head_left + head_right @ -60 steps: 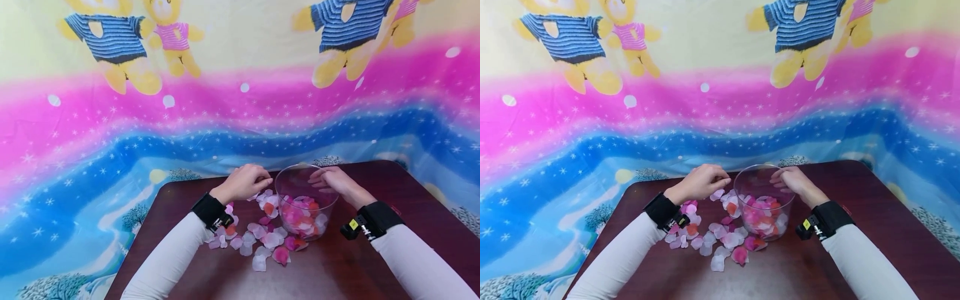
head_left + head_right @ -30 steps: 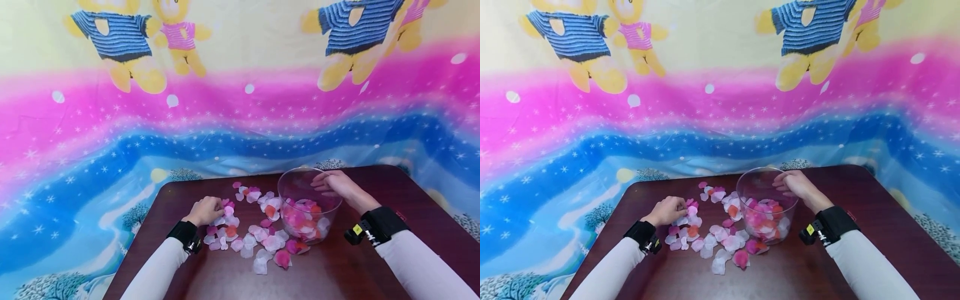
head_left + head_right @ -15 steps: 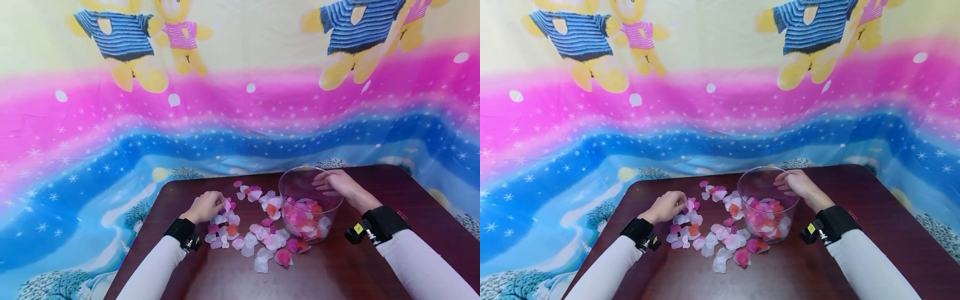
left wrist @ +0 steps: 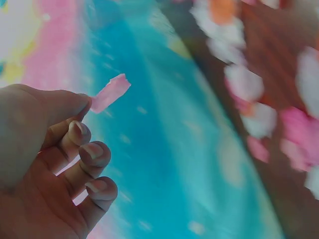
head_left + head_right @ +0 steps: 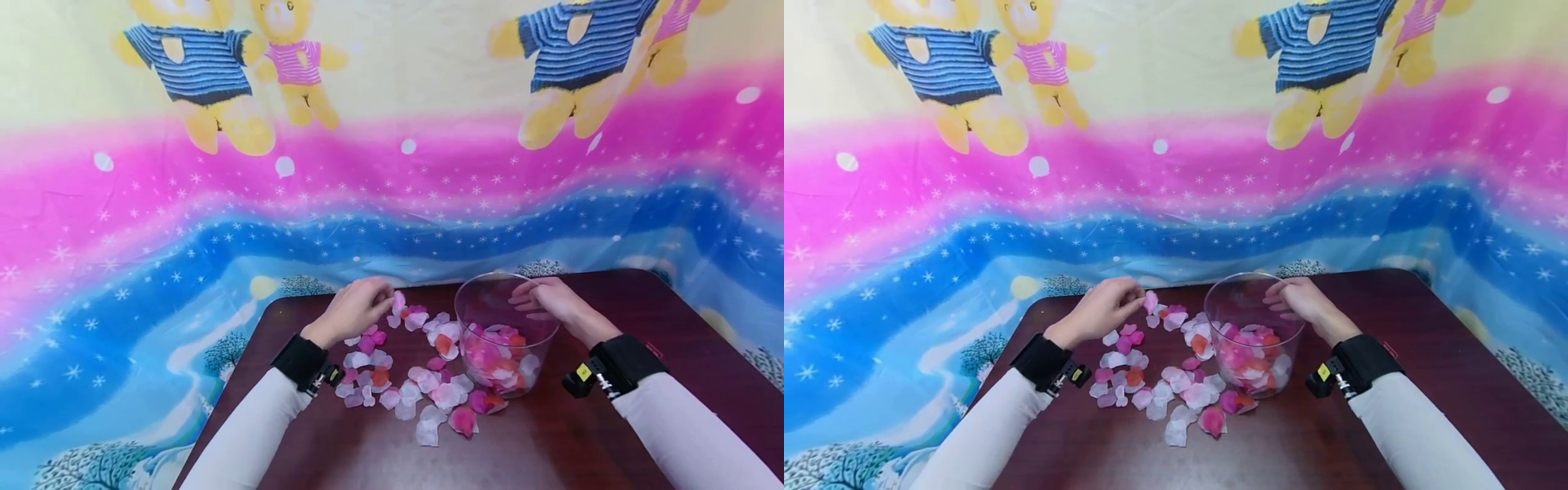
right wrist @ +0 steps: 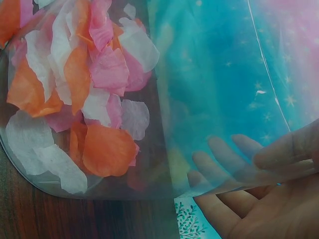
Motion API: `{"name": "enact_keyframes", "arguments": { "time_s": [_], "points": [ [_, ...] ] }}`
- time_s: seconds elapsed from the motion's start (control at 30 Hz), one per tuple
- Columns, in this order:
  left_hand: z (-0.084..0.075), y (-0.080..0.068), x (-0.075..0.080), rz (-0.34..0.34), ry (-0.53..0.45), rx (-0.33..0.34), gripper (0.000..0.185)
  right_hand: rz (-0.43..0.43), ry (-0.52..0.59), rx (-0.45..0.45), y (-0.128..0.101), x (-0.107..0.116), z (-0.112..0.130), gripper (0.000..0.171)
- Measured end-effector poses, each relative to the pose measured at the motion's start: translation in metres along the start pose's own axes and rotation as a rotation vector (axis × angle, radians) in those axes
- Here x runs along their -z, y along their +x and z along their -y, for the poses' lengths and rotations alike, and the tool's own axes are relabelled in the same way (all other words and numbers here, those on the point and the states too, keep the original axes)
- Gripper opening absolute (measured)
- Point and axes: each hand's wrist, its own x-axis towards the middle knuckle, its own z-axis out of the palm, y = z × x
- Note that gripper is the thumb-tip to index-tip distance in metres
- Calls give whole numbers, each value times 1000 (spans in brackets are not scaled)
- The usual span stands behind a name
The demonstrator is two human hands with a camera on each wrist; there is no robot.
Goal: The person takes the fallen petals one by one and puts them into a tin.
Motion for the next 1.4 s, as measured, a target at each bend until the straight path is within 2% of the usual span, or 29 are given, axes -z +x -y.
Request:
{"name": "enact_keyframes", "arguments": {
  "time_s": [0.13, 0.27, 0.4, 0.5, 0.67, 0.77, 0.83, 0.97, 1.17, 1.27, 1.4],
  "points": [
    [-41, 22, 7, -12, -16, -122, 8, 2, 6, -3, 0, 0, -1, 45],
    [-74, 40, 4, -5, 15, -219, 10, 4, 21, 0, 1, 0, -2, 45],
    [-90, 51, -6, 38, 33, -262, 11, -8, 19, 0, 1, 0, -1, 46],
    [-88, 50, -12, 60, 22, -255, 12, 1, 22, 4, 4, -3, 0, 45],
    [-68, 39, -13, 33, 24, -213, 15, 15, 29, 17, 5, -4, 0, 45],
    [-49, 29, -12, 24, 36, -180, 16, 14, 39, 19, 4, -1, 0, 45],
    [-33, 20, -13, 45, 38, -148, 16, 14, 37, 20, 4, 1, -1, 45],
    [3, -4, -18, 128, 48, -46, 13, 19, 31, 19, 3, 3, -2, 47],
    [51, -32, -32, 220, 7, 163, 14, 18, 21, 25, 2, 4, -1, 48],
    [67, -39, -41, 231, -14, 234, 16, 17, 18, 30, 2, 4, -2, 48],
    [79, -43, -51, 255, -15, 288, 20, 15, 15, 28, 3, 3, -3, 48]
  ]
}}
